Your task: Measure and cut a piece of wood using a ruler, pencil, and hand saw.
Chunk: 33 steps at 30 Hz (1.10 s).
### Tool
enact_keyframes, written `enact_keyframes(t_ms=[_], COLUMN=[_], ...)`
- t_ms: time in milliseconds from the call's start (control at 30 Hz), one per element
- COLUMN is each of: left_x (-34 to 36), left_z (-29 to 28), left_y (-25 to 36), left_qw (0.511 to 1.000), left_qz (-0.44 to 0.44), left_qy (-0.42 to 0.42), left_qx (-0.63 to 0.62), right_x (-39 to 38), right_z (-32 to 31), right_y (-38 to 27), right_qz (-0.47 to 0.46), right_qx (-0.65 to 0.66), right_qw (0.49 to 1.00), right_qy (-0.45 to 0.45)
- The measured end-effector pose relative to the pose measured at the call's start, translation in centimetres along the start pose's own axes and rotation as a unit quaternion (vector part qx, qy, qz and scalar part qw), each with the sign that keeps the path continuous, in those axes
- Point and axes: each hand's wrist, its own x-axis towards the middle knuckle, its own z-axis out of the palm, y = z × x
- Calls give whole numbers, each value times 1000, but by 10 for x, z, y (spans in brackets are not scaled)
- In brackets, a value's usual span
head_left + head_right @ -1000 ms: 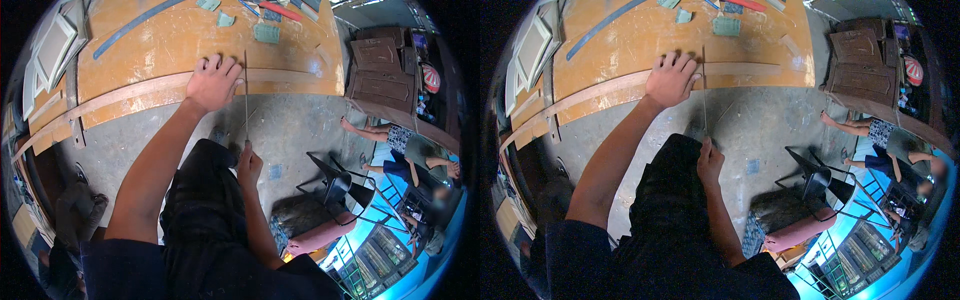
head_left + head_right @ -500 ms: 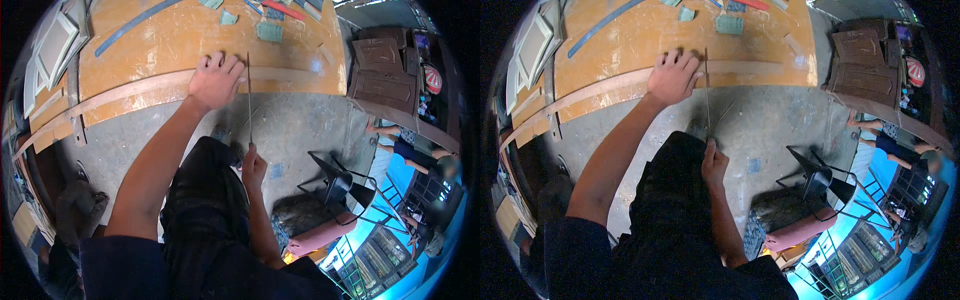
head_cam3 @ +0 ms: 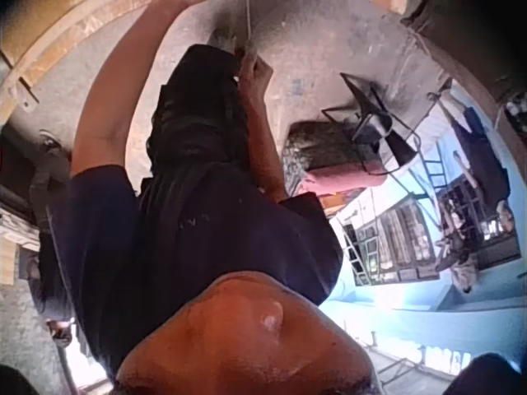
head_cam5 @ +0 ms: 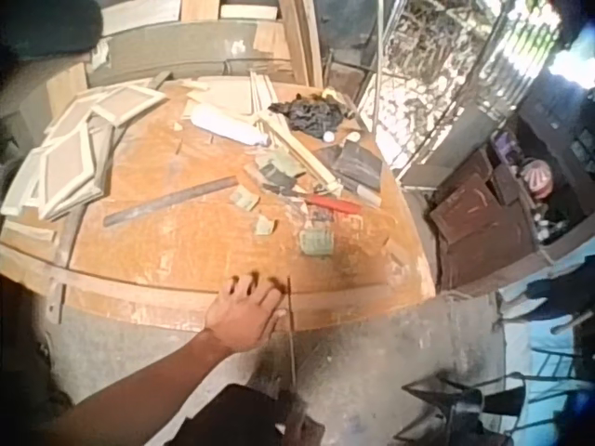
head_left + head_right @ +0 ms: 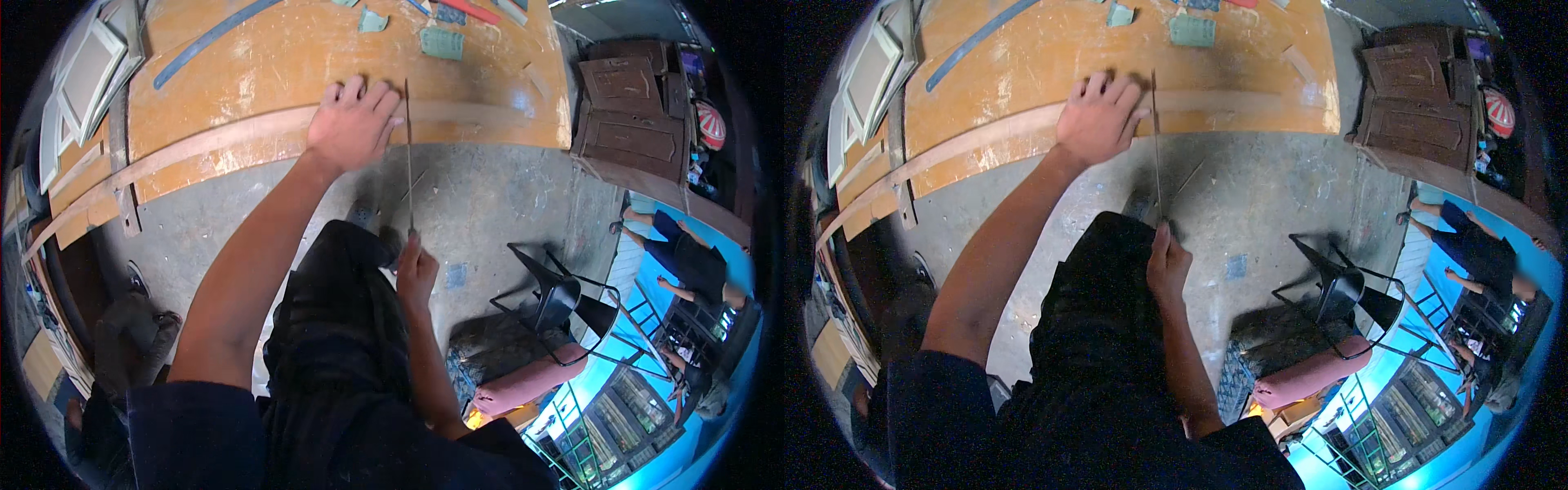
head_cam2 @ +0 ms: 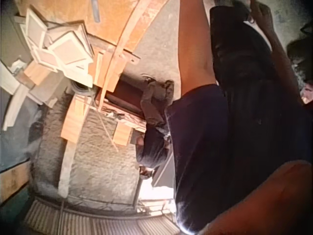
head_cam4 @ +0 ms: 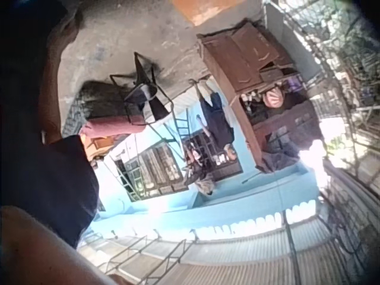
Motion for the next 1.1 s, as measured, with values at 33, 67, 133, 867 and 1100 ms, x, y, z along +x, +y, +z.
enact_keyframes(t_ms=[33,67,133,867,1100], left_x=[0,-7,-4,-9,-7], left_z=[0,-1,4,4,2], left_y=[0,-4,-2,-4,-4], left_qw=[1000,1000,1000,1000,1000], left_qz=[-4,-5,-2,12,3], left_qy=[5,9,16,-5,2], left_qx=[-7,-8,-1,-1,-7], right_x=[-4,-1,17,57,30], right_z=[-6,0,18,33,16], right_y=[-4,6,-10,-40,-10], right_qz=[26,26,-35,-67,-29], right_qx=[11,23,-15,-15,19], right_qw=[999,999,999,998,999], right_qy=[-30,-42,-6,-14,-21])
